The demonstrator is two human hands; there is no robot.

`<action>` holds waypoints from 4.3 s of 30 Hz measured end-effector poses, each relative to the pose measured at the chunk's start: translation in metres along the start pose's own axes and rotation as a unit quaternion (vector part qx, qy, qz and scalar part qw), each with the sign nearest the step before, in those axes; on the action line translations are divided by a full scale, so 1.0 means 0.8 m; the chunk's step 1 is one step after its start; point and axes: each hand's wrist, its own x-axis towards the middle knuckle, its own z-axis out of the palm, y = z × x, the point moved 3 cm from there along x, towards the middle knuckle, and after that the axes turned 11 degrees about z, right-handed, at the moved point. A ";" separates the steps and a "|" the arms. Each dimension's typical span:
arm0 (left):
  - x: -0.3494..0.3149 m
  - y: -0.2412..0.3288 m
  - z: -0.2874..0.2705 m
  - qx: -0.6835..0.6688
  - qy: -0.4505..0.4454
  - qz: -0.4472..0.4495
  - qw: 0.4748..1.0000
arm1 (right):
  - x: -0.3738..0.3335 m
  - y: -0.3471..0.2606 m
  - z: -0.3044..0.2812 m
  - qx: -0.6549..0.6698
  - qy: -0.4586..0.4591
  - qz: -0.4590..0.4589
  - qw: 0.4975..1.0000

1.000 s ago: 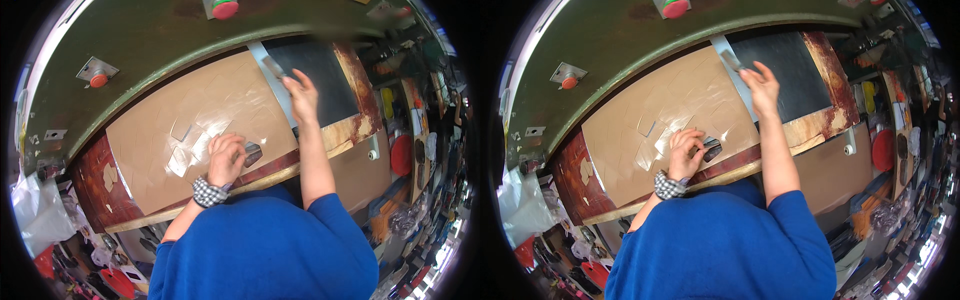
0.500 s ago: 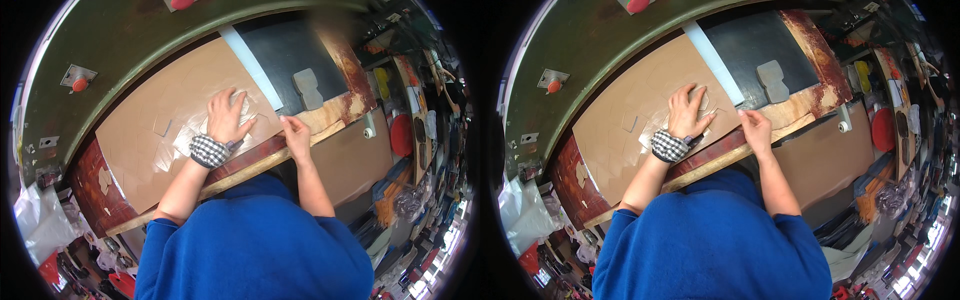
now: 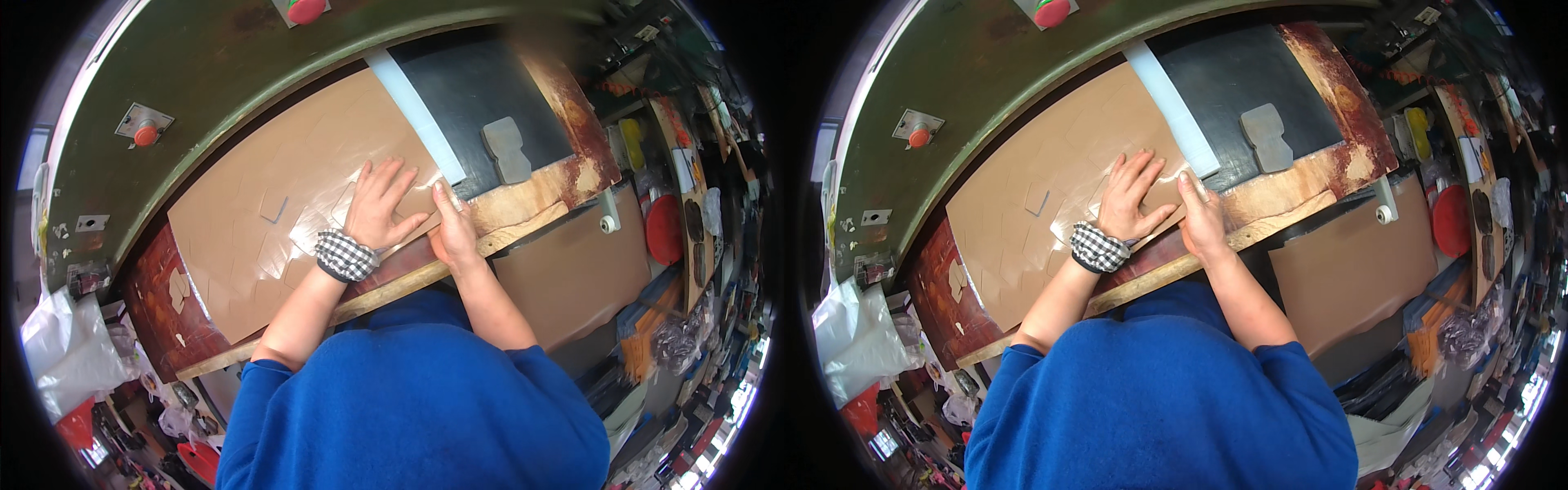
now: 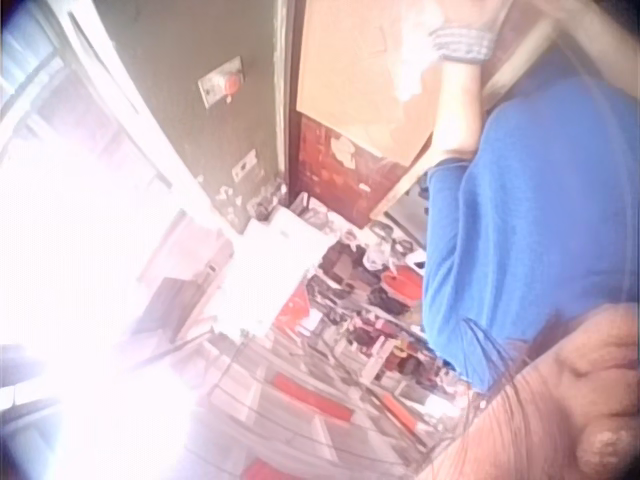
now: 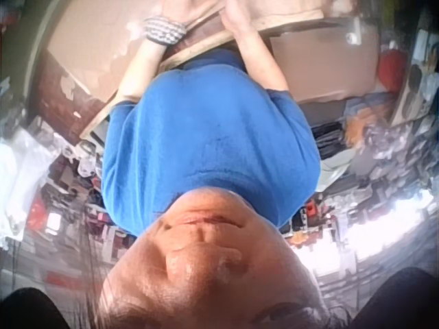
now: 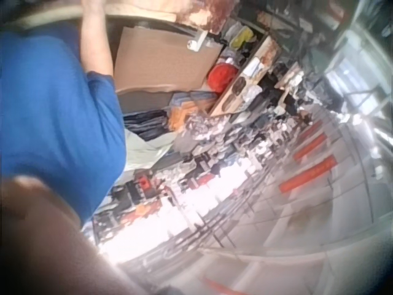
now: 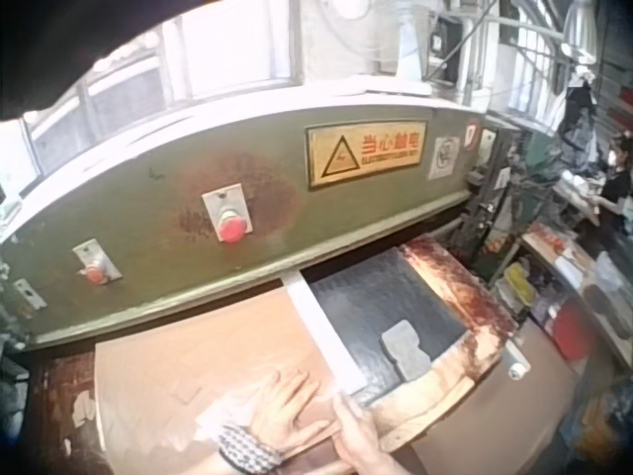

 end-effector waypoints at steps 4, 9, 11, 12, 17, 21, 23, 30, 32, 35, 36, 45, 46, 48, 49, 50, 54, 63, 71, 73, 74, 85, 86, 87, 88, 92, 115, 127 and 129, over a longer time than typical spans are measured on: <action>-0.004 -0.005 0.004 -0.044 0.027 -0.005 0.999 | -0.001 -0.012 0.007 -0.229 0.040 -0.151 0.961; -0.021 -0.030 0.005 -0.223 0.117 -0.179 0.951 | 0.010 -0.011 0.011 -0.105 -0.002 -0.105 0.989; -0.028 -0.042 0.005 -0.312 0.241 -0.320 0.862 | 0.015 -0.006 0.012 -0.002 -0.048 -0.025 0.999; -0.023 -0.046 0.003 -0.467 0.381 -0.244 0.759 | 0.015 -0.003 0.010 0.031 -0.044 0.026 0.998; -0.003 -0.021 0.000 -0.034 0.146 -0.103 0.983 | 0.011 -0.006 0.017 0.105 -0.222 0.112 0.963; -0.009 -0.026 0.000 -0.230 0.132 -0.249 0.931 | 0.015 -0.010 0.029 0.104 -0.276 0.145 0.944; -0.011 -0.036 -0.001 -0.384 0.169 -0.303 0.856 | 0.014 -0.012 0.033 0.092 -0.284 0.133 0.945; -0.086 -0.078 -0.092 -0.313 0.389 -0.317 0.806 | -0.045 0.003 -0.021 0.015 -0.142 0.129 0.981; -0.128 -0.068 -0.122 -0.268 0.392 -0.305 0.825 | -0.059 0.019 -0.039 0.036 -0.075 0.180 0.980; -0.167 -0.041 -0.134 -0.153 0.347 -0.364 0.851 | -0.072 0.047 -0.038 0.060 -0.079 0.224 0.970; -0.171 -0.035 -0.132 -0.118 0.326 -0.385 0.855 | -0.073 0.056 -0.033 0.032 -0.058 0.223 0.972; -0.100 -0.014 -0.062 0.024 0.094 -0.115 0.989 | -0.052 0.095 0.034 -0.089 -0.142 0.066 0.984; -0.099 -0.015 -0.062 0.035 0.088 -0.113 0.989 | -0.051 0.095 0.035 -0.147 -0.111 0.026 0.983; -0.100 -0.016 -0.063 0.015 0.082 -0.113 0.990 | -0.053 0.094 0.026 -0.275 0.055 -0.013 0.960; -0.101 -0.018 -0.065 0.000 0.089 -0.116 0.989 | -0.055 0.095 0.027 -0.225 0.052 -0.003 0.973; -0.103 -0.021 -0.065 -0.019 0.093 -0.135 0.986 | -0.057 0.093 0.031 -0.150 -0.018 -0.007 0.989; -0.105 -0.019 -0.065 0.040 0.101 -0.081 0.991 | -0.060 0.090 0.050 0.014 -0.176 0.073 0.982; -0.116 -0.060 -0.099 -0.306 0.286 -0.399 0.816 | -0.063 0.099 0.042 0.004 -0.025 0.100 0.995; -0.197 -0.003 -0.125 -0.062 0.190 -0.202 0.959 | -0.099 0.157 0.042 0.058 -0.067 0.188 0.978; -0.194 0.019 -0.102 -0.038 0.153 -0.162 0.974 | -0.094 0.160 0.052 0.067 -0.075 0.185 0.978; -0.189 0.028 -0.093 -0.018 0.149 -0.148 0.978 | -0.092 0.160 0.057 0.078 -0.091 0.200 0.972; -0.186 -0.044 -0.155 -0.120 0.309 -0.314 0.890 | -0.081 0.154 0.077 0.013 -0.117 0.135 0.984; -0.182 -0.044 -0.153 -0.075 0.259 -0.297 0.916 | -0.079 0.152 0.086 0.039 -0.202 0.138 0.969; -0.179 -0.042 -0.149 -0.024 0.216 -0.274 0.937 | -0.076 0.150 0.092 0.062 -0.252 0.153 0.954; -0.175 -0.039 -0.137 -0.038 0.151 -0.263 0.952 | -0.073 0.148 0.100 0.083 -0.302 0.168 0.935; -0.176 -0.038 -0.117 -0.075 0.164 -0.268 0.946 | -0.056 0.144 0.123 0.101 -0.341 0.197 0.914; -0.273 -0.028 -0.184 0.105 0.239 -0.293 0.920 | -0.087 0.193 0.110 -0.058 -0.364 0.204 0.907; -0.253 -0.008 -0.147 0.234 -0.018 -0.232 0.944 | -0.092 0.197 0.079 -0.183 -0.219 0.218 0.933; -0.240 -0.002 -0.144 0.305 -0.060 -0.234 0.921 | -0.094 0.203 0.075 -0.198 -0.180 0.220 0.938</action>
